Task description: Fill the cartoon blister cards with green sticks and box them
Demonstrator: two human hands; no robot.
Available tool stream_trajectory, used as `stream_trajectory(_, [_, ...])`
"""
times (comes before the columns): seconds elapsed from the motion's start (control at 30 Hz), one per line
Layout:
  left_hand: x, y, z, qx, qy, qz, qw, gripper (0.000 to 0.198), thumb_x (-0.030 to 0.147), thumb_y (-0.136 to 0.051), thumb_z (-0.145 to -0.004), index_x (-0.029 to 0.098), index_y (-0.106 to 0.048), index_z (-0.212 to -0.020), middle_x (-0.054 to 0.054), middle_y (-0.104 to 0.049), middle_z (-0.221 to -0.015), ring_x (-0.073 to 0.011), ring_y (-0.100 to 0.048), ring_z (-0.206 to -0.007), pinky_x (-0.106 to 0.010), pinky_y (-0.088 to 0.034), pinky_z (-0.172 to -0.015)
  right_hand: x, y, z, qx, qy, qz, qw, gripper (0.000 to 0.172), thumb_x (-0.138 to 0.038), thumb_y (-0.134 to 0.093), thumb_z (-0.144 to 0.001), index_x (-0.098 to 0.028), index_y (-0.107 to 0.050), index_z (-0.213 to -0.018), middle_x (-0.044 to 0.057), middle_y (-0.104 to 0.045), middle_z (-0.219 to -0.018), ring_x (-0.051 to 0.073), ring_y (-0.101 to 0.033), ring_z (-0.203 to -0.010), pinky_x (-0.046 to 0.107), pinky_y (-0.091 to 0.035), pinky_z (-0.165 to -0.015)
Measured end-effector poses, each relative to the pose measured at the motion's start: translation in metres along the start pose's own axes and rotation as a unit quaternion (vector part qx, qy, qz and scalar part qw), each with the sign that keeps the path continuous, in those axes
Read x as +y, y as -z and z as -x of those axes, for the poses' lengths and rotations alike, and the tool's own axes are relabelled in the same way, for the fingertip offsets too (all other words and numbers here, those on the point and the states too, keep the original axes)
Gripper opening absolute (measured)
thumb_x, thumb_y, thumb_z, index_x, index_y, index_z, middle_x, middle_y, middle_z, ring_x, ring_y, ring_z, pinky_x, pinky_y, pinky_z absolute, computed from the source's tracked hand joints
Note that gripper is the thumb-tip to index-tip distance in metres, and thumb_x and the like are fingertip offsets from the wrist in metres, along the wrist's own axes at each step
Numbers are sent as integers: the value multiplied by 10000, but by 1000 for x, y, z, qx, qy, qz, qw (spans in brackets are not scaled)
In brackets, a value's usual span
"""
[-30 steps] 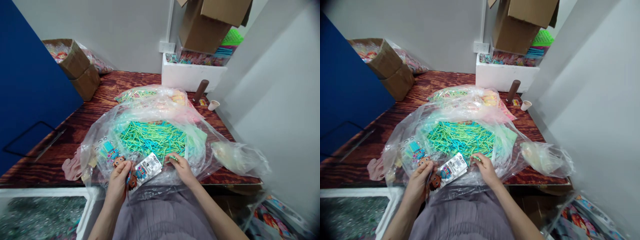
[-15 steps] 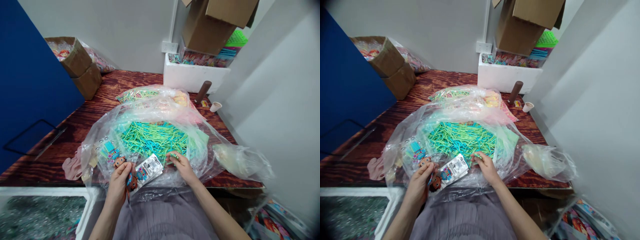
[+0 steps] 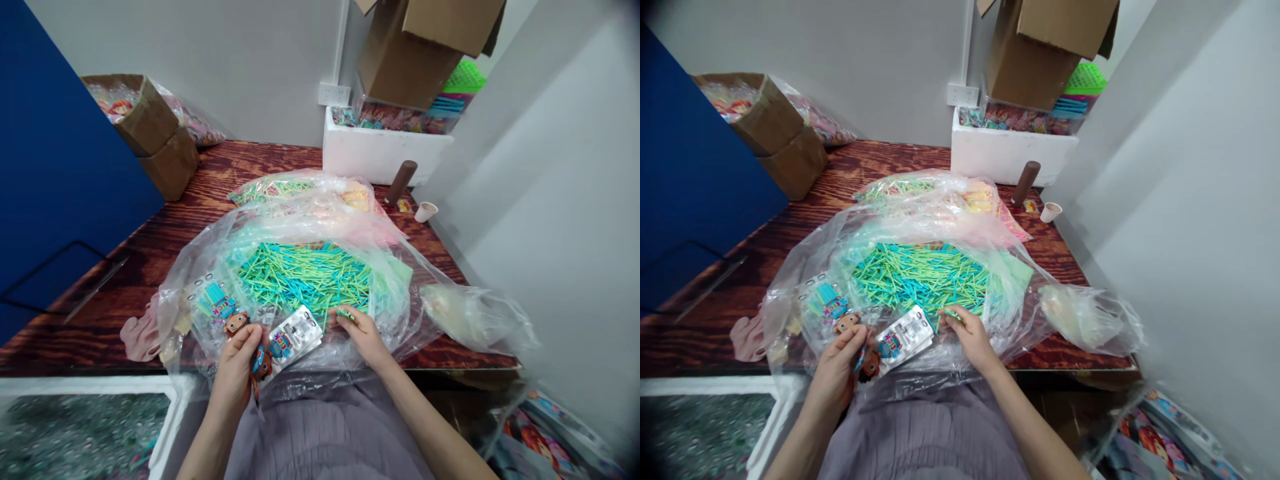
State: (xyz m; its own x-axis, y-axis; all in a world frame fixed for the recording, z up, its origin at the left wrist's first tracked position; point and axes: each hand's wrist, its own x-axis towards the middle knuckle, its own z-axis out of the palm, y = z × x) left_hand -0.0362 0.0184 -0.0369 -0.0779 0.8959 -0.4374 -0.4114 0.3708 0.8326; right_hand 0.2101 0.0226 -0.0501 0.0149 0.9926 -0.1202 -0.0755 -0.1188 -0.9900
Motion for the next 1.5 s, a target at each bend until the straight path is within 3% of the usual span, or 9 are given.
stream_trajectory(0.3, [-4,-4,0,10,28,-6,1000,438,477,-837,-584,161,-639,-815,56,-595,-547,-61,-477,-373,-159,-369,-356,5,5,2,-4,2,12,1000,300,-477,-661,-810,-227,-708,-970,25,-707,-817,199,-680,-768,328,-552,-706])
stream_trajectory(0.43, [-6,-5,-1,-2,24,-13,1000,409,469,-819,-619,160,-631,-809,59,-581,-548,-58,-476,-373,-151,-343,-347,-4,11,-20,-30,44,125,991,269,-366,-551,-881,-216,-656,-1077,11,-679,-787,178,-637,-686,314,-508,-682])
stream_trajectory(0.67, [-9,0,0,-15,20,-3,1000,356,452,-798,-662,167,-626,-789,63,-553,-537,-52,-432,-367,-162,-345,-355,-30,12,-73,-68,168,462,868,179,-112,-451,-887,-193,-597,-953,39,-665,-804,199,-619,-773,275,-409,-702])
stream_trajectory(0.8, [-10,7,0,-29,13,13,999,317,426,-782,-696,163,-619,-764,51,-569,-566,-52,-456,-402,-163,-370,-401,-27,14,-76,-90,232,548,799,235,-56,-418,-888,-185,-611,-920,74,-659,-892,213,-592,-874,287,-407,-761])
stream_trajectory(0.93, [-10,11,-1,-41,11,19,999,307,421,-771,-711,161,-613,-752,45,-576,-576,-58,-475,-424,-164,-379,-423,-19,23,-67,-109,243,577,772,264,-54,-412,-889,-176,-637,-956,77,-654,-863,217,-571,-845,307,-419,-770])
stream_trajectory(1.03, [-10,10,0,-31,13,16,999,315,422,-781,-695,163,-619,-768,47,-578,-571,-61,-474,-422,-165,-384,-422,-13,30,-62,-97,229,553,795,291,-46,-409,-871,-172,-649,-976,86,-666,-906,218,-584,-893,318,-434,-809])
stream_trajectory(1.23, [-7,4,6,-31,14,7,999,342,454,-780,-687,159,-616,-744,50,-563,-557,-57,-458,-413,-159,-372,-407,-8,35,-61,-41,169,431,886,285,-78,-409,-840,-190,-659,-918,59,-691,-915,210,-625,-895,334,-457,-828])
stream_trajectory(1.4, [-8,5,8,-35,7,5,999,327,437,-781,-694,154,-629,-752,43,-572,-569,-60,-478,-446,-157,-389,-442,-13,33,-55,-24,53,184,981,164,-339,-587,-824,-201,-630,-748,23,-703,-761,211,-660,-757,355,-506,-750])
stream_trajectory(1.5, [-10,6,8,-37,2,-2,999,322,437,-778,-699,153,-637,-760,39,-579,-582,-62,-483,-458,-157,-387,-454,-15,29,-45,-24,-7,33,999,269,-438,-712,-735,-182,-667,-804,40,-725,-768,202,-673,-717,360,-527,-735])
